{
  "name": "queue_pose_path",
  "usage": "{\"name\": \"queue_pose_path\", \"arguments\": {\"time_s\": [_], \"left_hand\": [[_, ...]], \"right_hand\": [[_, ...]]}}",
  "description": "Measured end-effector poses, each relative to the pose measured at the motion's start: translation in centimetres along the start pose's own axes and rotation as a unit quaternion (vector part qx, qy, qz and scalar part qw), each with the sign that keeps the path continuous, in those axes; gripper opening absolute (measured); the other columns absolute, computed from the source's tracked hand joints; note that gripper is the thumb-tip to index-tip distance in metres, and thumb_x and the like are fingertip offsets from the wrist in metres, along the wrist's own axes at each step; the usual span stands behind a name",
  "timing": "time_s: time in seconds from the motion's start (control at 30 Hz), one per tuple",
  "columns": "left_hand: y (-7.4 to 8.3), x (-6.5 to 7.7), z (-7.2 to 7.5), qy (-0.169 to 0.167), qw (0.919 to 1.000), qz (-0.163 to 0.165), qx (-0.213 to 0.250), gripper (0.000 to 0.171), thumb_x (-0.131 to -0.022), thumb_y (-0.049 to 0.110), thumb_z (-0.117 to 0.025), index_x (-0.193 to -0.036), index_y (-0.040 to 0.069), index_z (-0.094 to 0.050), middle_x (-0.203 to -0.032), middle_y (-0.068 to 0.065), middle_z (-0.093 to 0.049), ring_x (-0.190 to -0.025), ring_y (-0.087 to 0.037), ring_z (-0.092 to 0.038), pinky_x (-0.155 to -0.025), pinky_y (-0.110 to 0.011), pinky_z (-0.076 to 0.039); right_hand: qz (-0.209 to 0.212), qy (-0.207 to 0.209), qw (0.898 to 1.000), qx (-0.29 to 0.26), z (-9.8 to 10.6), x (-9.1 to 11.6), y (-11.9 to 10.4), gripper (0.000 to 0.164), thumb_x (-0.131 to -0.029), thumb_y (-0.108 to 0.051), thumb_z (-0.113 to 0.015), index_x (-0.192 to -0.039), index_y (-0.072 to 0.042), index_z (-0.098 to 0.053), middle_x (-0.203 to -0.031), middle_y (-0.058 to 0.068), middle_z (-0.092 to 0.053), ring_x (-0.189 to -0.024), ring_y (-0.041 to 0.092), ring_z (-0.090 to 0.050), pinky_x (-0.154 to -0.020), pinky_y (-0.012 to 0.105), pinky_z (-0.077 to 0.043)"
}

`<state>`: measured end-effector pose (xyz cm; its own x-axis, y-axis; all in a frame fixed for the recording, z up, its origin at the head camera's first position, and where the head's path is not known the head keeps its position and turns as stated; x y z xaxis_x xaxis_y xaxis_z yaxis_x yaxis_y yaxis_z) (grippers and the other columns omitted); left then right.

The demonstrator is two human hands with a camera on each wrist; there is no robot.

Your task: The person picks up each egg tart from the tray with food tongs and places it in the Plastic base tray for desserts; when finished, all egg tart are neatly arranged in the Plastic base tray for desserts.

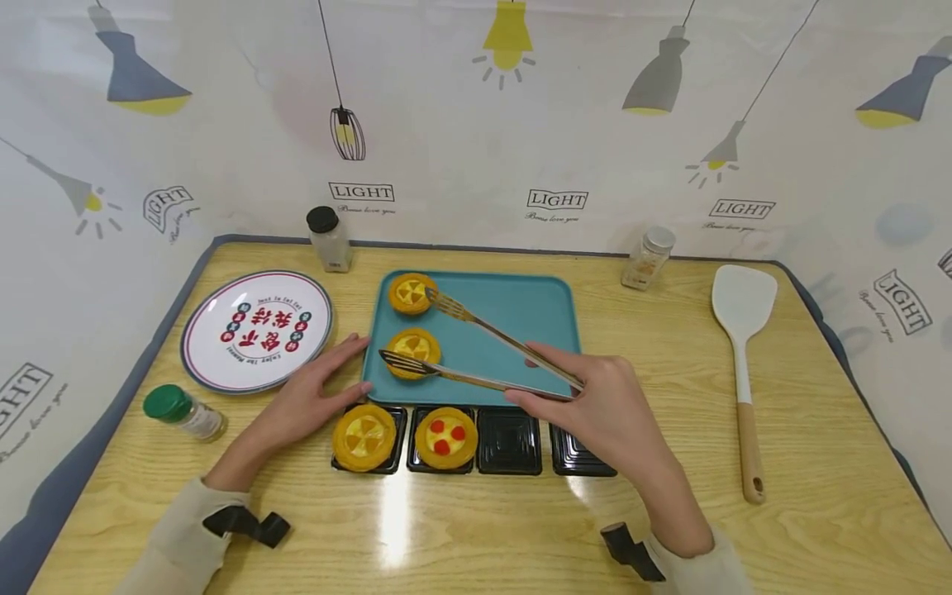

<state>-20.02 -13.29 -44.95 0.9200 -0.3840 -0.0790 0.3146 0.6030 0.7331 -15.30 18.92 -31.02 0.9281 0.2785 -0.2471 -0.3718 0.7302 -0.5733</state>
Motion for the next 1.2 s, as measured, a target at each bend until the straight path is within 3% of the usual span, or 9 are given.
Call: {"name": "queue_pose_path", "arguments": {"time_s": [0.07, 0.17, 0.27, 0.63, 0.77, 0.93, 1.07, 1.2], "left_hand": [[0.0, 0.0, 0.0, 0.001, 1.0000, 0.000, -0.002, 0.068, -0.095, 0.044, -0.062, -0.153, 0.021, -0.035, -0.159, -0.006, -0.026, -0.145, -0.025, -0.023, -0.115, -0.052, -0.021], [-0.1, 0.0, 0.0, 0.000, 1.0000, 0.003, -0.001, 0.069, -0.095, 0.046, -0.062, -0.153, 0.022, -0.035, -0.159, -0.006, -0.026, -0.145, -0.024, -0.022, -0.116, -0.052, -0.020], [-0.2, 0.0, -0.2, -0.002, 1.0000, 0.005, -0.001, 0.069, -0.095, 0.047, -0.062, -0.154, 0.023, -0.035, -0.159, -0.005, -0.025, -0.145, -0.024, -0.022, -0.116, -0.051, -0.020], [-0.2, -0.1, -0.1, -0.001, 1.0000, 0.007, -0.004, 0.069, -0.095, 0.047, -0.062, -0.153, 0.022, -0.035, -0.159, -0.006, -0.026, -0.145, -0.022, -0.023, -0.116, -0.050, -0.022], [-0.1, -0.1, 0.0, -0.003, 1.0000, 0.005, -0.001, 0.068, -0.095, 0.045, -0.062, -0.153, 0.021, -0.035, -0.159, -0.007, -0.026, -0.145, -0.023, -0.023, -0.116, -0.050, -0.021], [0.1, -0.1, 0.1, -0.006, 1.0000, 0.005, 0.001, 0.068, -0.095, 0.044, -0.062, -0.153, 0.020, -0.035, -0.159, -0.007, -0.026, -0.145, -0.025, -0.023, -0.116, -0.051, -0.021], [0.1, 0.0, 0.1, -0.007, 0.9999, 0.007, 0.002, 0.069, -0.095, 0.045, -0.062, -0.153, 0.020, -0.035, -0.159, -0.007, -0.026, -0.145, -0.025, -0.022, -0.115, -0.052, -0.021], [0.2, 0.0, 0.1, -0.006, 1.0000, 0.003, 0.002, 0.068, -0.096, 0.044, -0.062, -0.153, 0.020, -0.035, -0.159, -0.007, -0.026, -0.145, -0.025, -0.022, -0.115, -0.052, -0.021]], "right_hand": [[-0.001, -0.007, 1.000, 0.002, -0.4, -0.5, -0.2, 0.053, -0.078, -0.049, -0.080, -0.127, -0.034, -0.067, -0.074, -0.019, -0.067, -0.046, 0.004, -0.012, -0.037, 0.026, -0.023], [-0.007, -0.018, 1.000, 0.004, -1.0, -1.0, -0.2, 0.054, -0.079, -0.051, -0.078, -0.127, -0.030, -0.067, -0.098, -0.016, -0.072, -0.048, 0.005, -0.014, -0.039, 0.026, -0.024], [-0.010, -0.025, 1.000, 0.001, -1.8, -1.2, 0.1, 0.055, -0.079, -0.052, -0.077, -0.127, -0.027, -0.068, -0.099, -0.012, -0.073, -0.047, 0.005, -0.020, -0.039, 0.025, -0.026], [0.007, -0.048, 0.999, 0.019, -3.5, -1.6, 0.6, 0.057, -0.080, -0.054, -0.075, -0.127, -0.021, -0.069, -0.093, -0.007, -0.074, -0.040, 0.004, -0.018, -0.039, 0.026, -0.027], [-0.001, -0.061, 0.998, 0.026, -3.9, -1.7, 0.8, 0.057, -0.080, -0.054, -0.075, -0.126, -0.019, -0.069, -0.084, -0.006, -0.073, -0.037, 0.004, -0.025, -0.039, 0.026, -0.029], [-0.004, -0.075, 0.997, 0.027, -4.3, -1.7, 0.8, 0.055, -0.081, -0.053, -0.075, -0.124, -0.018, -0.070, -0.069, -0.009, -0.069, -0.037, 0.003, -0.023, -0.038, 0.025, -0.028], [0.002, -0.082, 0.996, 0.023, -4.6, -1.7, 0.8, 0.052, -0.083, -0.050, -0.075, -0.124, -0.019, -0.070, -0.080, -0.009, -0.072, -0.035, 0.003, -0.022, -0.037, 0.024, -0.028], [-0.001, -0.085, 0.996, 0.025, -4.8, -1.6, 0.8, 0.051, -0.083, -0.048, -0.075, -0.124, -0.018, -0.070, -0.065, -0.011, -0.067, -0.035, 0.002, -0.019, -0.036, 0.024, -0.026]]}}
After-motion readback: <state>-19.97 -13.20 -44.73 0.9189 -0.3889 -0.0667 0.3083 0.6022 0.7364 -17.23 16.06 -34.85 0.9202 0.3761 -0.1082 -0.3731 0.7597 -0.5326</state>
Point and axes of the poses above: each hand's wrist, its own x-axis away from the middle knuckle, its own z-axis out of the back of the hand, y = z × x, the point moved 9 cm from there along -x, towards the middle knuckle
